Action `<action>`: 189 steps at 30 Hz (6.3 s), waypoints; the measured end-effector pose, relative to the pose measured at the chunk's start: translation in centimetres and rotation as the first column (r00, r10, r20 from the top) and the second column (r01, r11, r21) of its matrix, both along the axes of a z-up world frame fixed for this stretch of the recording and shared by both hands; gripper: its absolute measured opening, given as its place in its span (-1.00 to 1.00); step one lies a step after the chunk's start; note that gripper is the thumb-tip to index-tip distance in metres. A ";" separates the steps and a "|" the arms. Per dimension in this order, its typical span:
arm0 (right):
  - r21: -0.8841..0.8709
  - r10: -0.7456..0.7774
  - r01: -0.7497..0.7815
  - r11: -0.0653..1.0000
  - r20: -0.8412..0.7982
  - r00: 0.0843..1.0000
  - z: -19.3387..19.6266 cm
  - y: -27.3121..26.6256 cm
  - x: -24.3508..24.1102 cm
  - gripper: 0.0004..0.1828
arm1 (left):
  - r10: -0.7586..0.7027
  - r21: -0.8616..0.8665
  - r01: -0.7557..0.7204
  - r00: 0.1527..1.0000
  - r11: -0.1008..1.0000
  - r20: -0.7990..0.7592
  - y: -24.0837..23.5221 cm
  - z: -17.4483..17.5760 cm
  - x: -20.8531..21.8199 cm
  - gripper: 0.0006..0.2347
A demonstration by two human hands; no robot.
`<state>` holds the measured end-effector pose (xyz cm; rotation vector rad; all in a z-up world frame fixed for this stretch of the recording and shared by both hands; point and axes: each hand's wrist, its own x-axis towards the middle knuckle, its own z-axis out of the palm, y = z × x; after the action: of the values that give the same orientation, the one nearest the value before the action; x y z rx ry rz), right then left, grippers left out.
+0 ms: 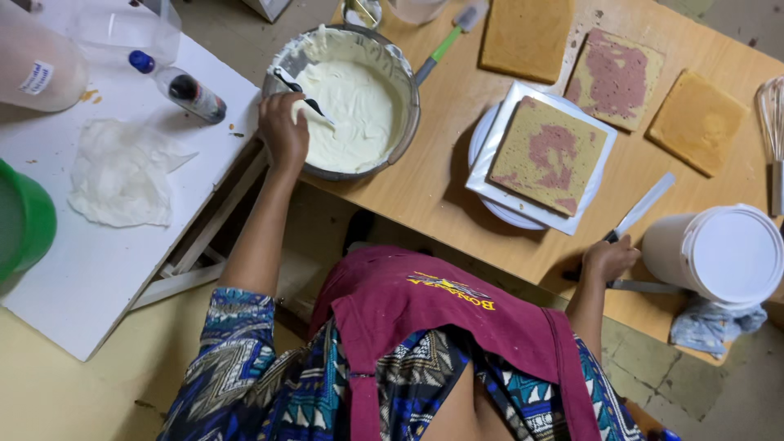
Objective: The person adds food coloring to white frosting in a small bowl and mixes it with a spatula and then a whisk until it turns purple.
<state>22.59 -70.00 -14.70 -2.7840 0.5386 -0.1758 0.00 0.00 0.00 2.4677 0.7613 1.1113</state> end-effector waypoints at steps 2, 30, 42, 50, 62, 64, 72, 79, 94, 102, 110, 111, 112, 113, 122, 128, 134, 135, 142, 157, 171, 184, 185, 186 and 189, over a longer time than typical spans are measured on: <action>-0.097 0.033 -0.004 0.995 0.301 0.953 4.7 2.7 -1.2 -0.50 | -0.122 0.182 0.162 0.969 0.970 -0.213 1.6 1.1 2.1 -0.61; 0.266 0.807 -0.783 0.563 0.030 0.590 14.5 56.4 11.2 -0.21 | 0.036 -0.045 -0.058 0.921 0.997 -0.388 1.7 5.6 -7.3 -0.85; 0.049 0.812 -0.890 0.453 0.391 0.434 15.2 57.0 12.8 -0.87 | -0.120 -0.785 -0.087 0.972 0.614 -0.201 -0.2 0.6 -8.8 -0.77; -0.038 0.645 -0.654 0.755 0.217 0.733 14.1 43.9 1.5 -0.80 | -0.036 -0.673 -0.162 0.962 0.722 -0.270 -0.9 1.0 -7.3 -0.84; 0.116 0.682 -0.708 0.696 0.203 0.703 19.2 42.7 -5.7 -0.64 | -0.121 -0.888 0.260 0.965 0.379 0.231 -4.2 5.6 -1.8 -0.71; 0.401 0.720 -0.727 0.557 0.202 0.664 21.3 44.6 -8.3 -0.67 | -0.134 -0.897 0.317 0.948 0.307 0.289 -6.1 3.2 -0.2 -0.71; 0.870 0.772 -0.448 0.204 0.139 0.620 22.2 49.0 -12.9 -0.59 | -0.423 -0.773 0.532 0.823 0.345 0.378 -11.6 7.9 1.9 -0.48; 0.985 0.612 -0.045 0.167 -0.068 0.788 22.2 46.9 -11.9 -0.69 | -0.195 -0.437 0.206 0.978 0.875 0.072 -6.6 1.7 -2.5 -0.41; 0.982 0.593 -0.085 0.171 -0.033 0.805 21.0 40.6 -12.5 -0.70 | -0.225 -0.308 0.223 0.974 0.925 0.031 9.6 0.5 9.2 -0.65; 0.974 0.578 -0.082 0.213 -0.058 0.814 21.3 39.7 -13.7 -0.73 | -0.618 -0.256 0.761 0.232 0.596 -0.751 12.9 4.1 26.5 -0.02; 0.969 0.518 -0.123 0.215 -0.006 0.855 19.8 38.4 -14.7 -0.76 | -0.665 -0.310 0.799 0.145 0.515 -0.733 15.4 0.2 29.4 -0.66; 0.971 0.543 -0.103 0.214 -0.030 0.839 20.4 38.3 -14.6 -0.76 | -0.662 -0.333 0.775 0.144 0.537 -0.735 16.8 0.7 28.4 -0.66; 0.961 0.550 -0.117 0.250 -0.042 0.834 21.0 38.2 -14.5 -0.76 | -0.591 -0.259 0.760 0.197 0.596 -0.783 18.1 1.1 27.3 -0.52; 0.949 0.553 -0.142 0.280 -0.039 0.832 21.6 38.4 -13.7 -0.75 | -0.510 -0.170 0.747 0.252 0.643 -0.823 19.6 1.9 27.2 -0.35; 0.969 0.599 -0.145 0.200 -0.004 0.801 20.8 38.8 -11.0 -0.73 | -0.210 -0.238 0.212 -0.146 0.948 -0.967 29.2 3.8 10.5 -0.21; 0.954 0.629 -0.231 0.193 0.060 0.775 22.1 40.4 -10.5 -0.73 | -0.206 -0.190 0.246 0.044 0.951 -0.977 35.2 -5.8 5.4 -0.22; 0.945 0.633 -0.231 0.232 0.034 0.774 21.9 40.3 -11.3 -0.73 | -0.169 -0.176 0.311 -0.052 0.934 -0.984 29.3 0.2 9.7 -0.71; 0.942 0.613 -0.225 0.249 0.027 0.790 21.6 39.9 -11.5 -0.73 | -0.180 -0.188 0.335 -0.056 0.923 -0.982 24.6 3.9 7.4 -0.71; 0.940 0.503 -0.180 0.290 0.010 0.864 21.1 37.2 -12.4 -0.69 | -0.586 -0.592 -0.024 0.108 0.806 -0.803 6.8 13.8 -0.9 -0.31; -0.252 0.741 -0.713 0.655 0.026 0.671 16.7 39.0 -5.4 -0.78 | 0.198 -0.943 0.301 0.925 0.140 0.324 3.7 0.5 -0.7 -0.63; 0.121 0.695 -0.703 0.701 -0.335 0.636 23.5 37.4 -9.9 -0.60 | 0.119 -0.802 0.543 0.805 0.250 0.582 3.3 19.6 -0.7 -0.81; -0.067 0.791 -0.799 0.598 0.208 0.575 32.7 42.4 -8.3 -0.70 | -0.167 -0.597 0.754 0.648 0.274 0.743 -0.3 23.9 6.4 -0.83; -0.245 0.785 -0.748 0.617 0.263 0.562 33.1 42.7 -6.8 -0.68 | -0.123 -0.614 0.760 0.644 0.214 0.755 -1.3 25.3 6.9 -0.84; -0.247 0.773 -0.735 0.631 0.268 0.574 33.0 43.4 -5.1 -0.68 | -0.137 -0.610 0.767 0.638 0.202 0.757 -1.3 24.4 7.4 -0.84; -0.474 0.824 -0.675 0.565 0.281 0.493 32.6 45.6 -1.8 -0.70 | -0.047 -0.682 0.727 0.686 0.083 0.726 -1.6 22.8 8.7 -0.84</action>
<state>20.80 -24.45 17.92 -2.7799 -0.9526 -0.7633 8.69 -1.64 22.81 0.9707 0.2779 0.6247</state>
